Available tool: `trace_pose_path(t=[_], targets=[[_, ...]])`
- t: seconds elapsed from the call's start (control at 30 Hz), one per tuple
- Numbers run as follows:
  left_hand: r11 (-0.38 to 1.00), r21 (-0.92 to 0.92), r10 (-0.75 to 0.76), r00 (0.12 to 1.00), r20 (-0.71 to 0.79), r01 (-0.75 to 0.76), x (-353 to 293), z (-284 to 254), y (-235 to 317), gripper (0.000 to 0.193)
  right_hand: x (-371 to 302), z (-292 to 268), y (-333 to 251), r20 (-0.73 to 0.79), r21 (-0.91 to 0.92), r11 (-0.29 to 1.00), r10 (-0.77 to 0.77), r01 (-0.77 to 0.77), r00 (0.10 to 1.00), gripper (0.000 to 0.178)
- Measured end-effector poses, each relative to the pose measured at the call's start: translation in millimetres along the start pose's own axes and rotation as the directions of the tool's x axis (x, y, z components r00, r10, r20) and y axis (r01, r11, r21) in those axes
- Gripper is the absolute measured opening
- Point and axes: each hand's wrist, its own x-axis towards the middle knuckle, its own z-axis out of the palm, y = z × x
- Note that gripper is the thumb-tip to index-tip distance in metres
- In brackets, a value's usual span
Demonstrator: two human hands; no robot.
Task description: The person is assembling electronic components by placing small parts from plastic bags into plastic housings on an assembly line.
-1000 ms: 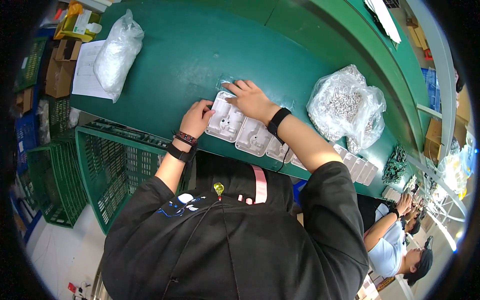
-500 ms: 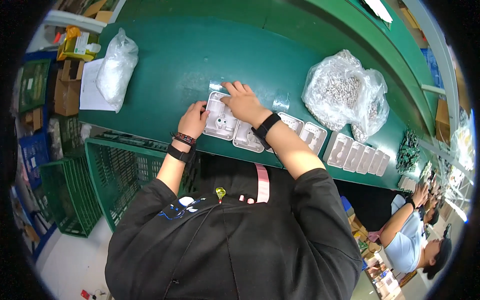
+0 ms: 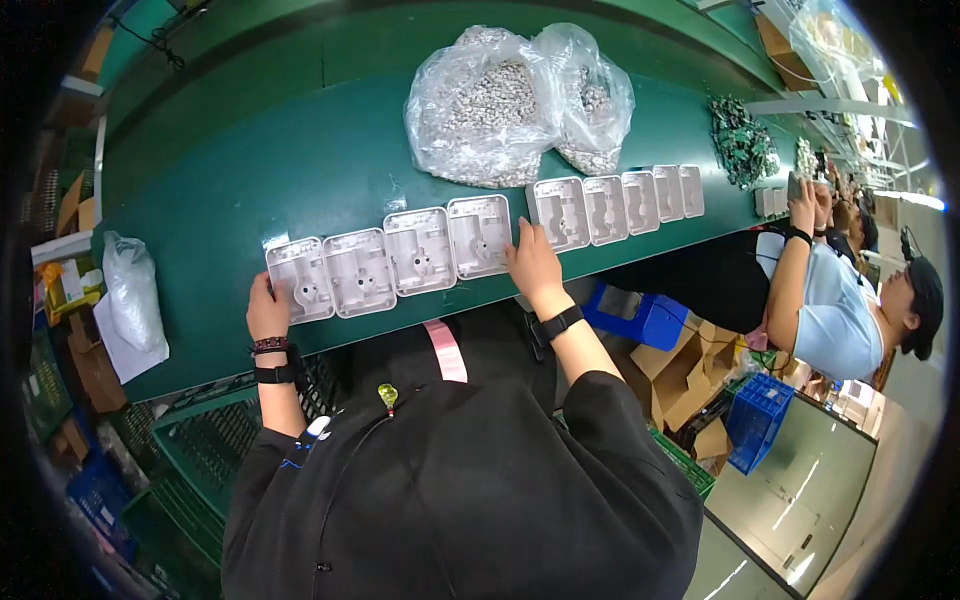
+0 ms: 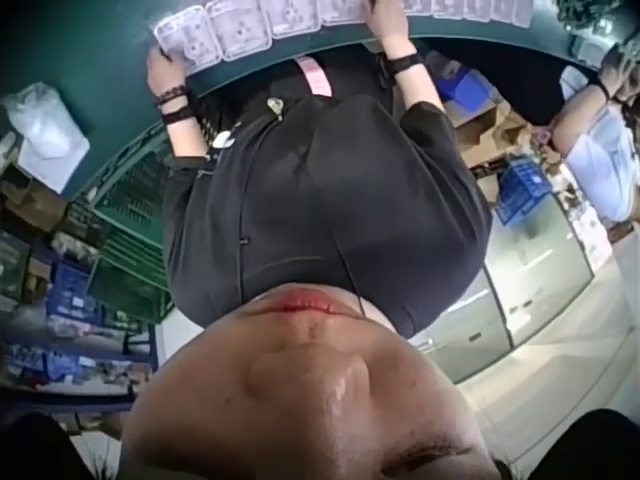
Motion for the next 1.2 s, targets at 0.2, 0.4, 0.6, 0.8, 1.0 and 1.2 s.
trace_pose_path(t=[0.2, 0.4, 0.6, 0.8, 1.0, 1.2], targets=[[0.974, 0.206, -0.028, 0.949, -0.313, 0.097, -11.5, 7.2, 35.2, 0.028, 15.1, 6.3, 0.3, -0.092, 0.162, 0.968, -0.177, 0.190, 0.980, 0.041], [0.998, 0.053, 0.040, 0.994, -0.099, -0.035, -43.5, 48.1, 113.6, 0.036, 27.4, -9.2, -10.6, -0.078, 0.188, 0.879, -0.432, 0.439, 0.899, 0.026], [0.973, 0.224, 0.112, 0.959, -0.259, -0.053, -47.8, 65.1, 138.6, 0.037, 21.6, 1.5, -37.6, 0.158, 0.289, 0.876, -0.440, 0.385, 0.884, 0.018], [0.983, 0.170, -0.037, 0.979, -0.202, 0.073, -31.3, 49.8, 83.0, 0.030, 34.1, 13.3, -63.2, 0.187, 0.092, 0.944, -0.330, 0.318, 0.925, 0.030], [0.977, 0.207, -0.056, 0.997, 0.059, 0.043, -12.7, 45.9, 68.4, 0.024, 27.5, 38.8, -61.2, 0.200, 0.000, 0.937, -0.343, 0.350, 0.918, 0.030], [0.959, 0.278, 0.024, 0.995, 0.095, -0.050, 2.4, 42.8, 69.3, 0.023, 30.2, 61.7, -65.1, 0.146, -0.106, 0.978, -0.166, 0.182, 0.975, 0.016]])
